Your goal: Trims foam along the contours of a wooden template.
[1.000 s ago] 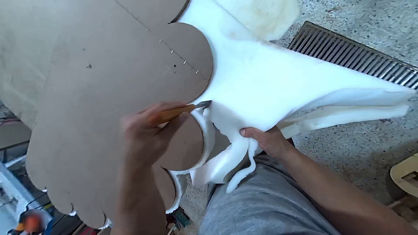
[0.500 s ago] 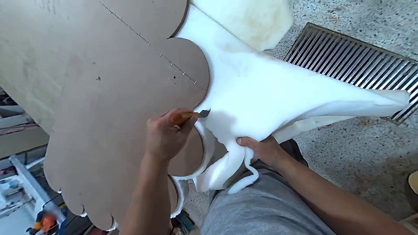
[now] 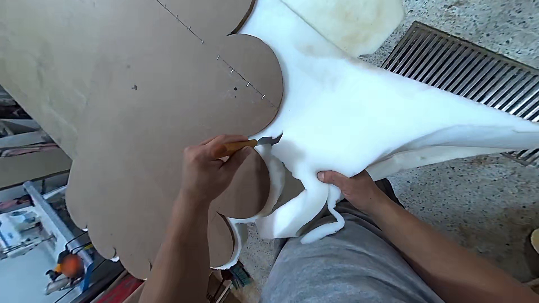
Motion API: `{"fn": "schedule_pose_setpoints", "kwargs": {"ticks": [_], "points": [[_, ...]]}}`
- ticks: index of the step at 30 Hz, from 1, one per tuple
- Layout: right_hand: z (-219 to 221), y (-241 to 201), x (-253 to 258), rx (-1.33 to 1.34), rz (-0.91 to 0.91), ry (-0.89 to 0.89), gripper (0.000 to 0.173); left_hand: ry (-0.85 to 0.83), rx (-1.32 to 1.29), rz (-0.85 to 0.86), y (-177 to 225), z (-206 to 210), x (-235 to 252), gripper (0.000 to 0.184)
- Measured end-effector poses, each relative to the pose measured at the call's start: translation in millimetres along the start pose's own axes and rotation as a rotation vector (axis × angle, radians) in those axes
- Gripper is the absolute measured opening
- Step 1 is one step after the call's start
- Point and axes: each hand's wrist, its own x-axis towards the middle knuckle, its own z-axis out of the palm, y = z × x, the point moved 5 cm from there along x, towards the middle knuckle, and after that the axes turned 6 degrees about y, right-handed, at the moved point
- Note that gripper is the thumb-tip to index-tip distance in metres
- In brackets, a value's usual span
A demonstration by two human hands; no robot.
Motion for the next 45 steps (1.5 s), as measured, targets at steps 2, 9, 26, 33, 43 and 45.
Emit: {"fn": "schedule_pose_setpoints", "kwargs": {"ticks": [2,9,26,33,43,45], "points": [[-1,1,0,-0.008,-0.020,-0.006,0.018,0.011,0.033,0.009,17,-7,-2,0.022],[5,6,-2,-0.028,-0.025,-0.011,0.017,0.033,0.032,0.082,30,9,15,0.021],[4,11,-5,-0.034,0.019,-0.005,0.019,0.111,-0.023,-0.100,41,32,36,0.017],[4,13,-8,-0.022,0.034,-0.006,0.017,0.126,-0.001,-0.086,39,53,40,0.017],[-6,18,-3,-0.018,0.033,-0.014,0.020,0.254,-0.046,-0.161,51,68,83,0.018],[-12,22,-3,-0.016,0.056,-0.017,0.021,0.330,-0.145,-0.152,64,54,83,0.015]]}}
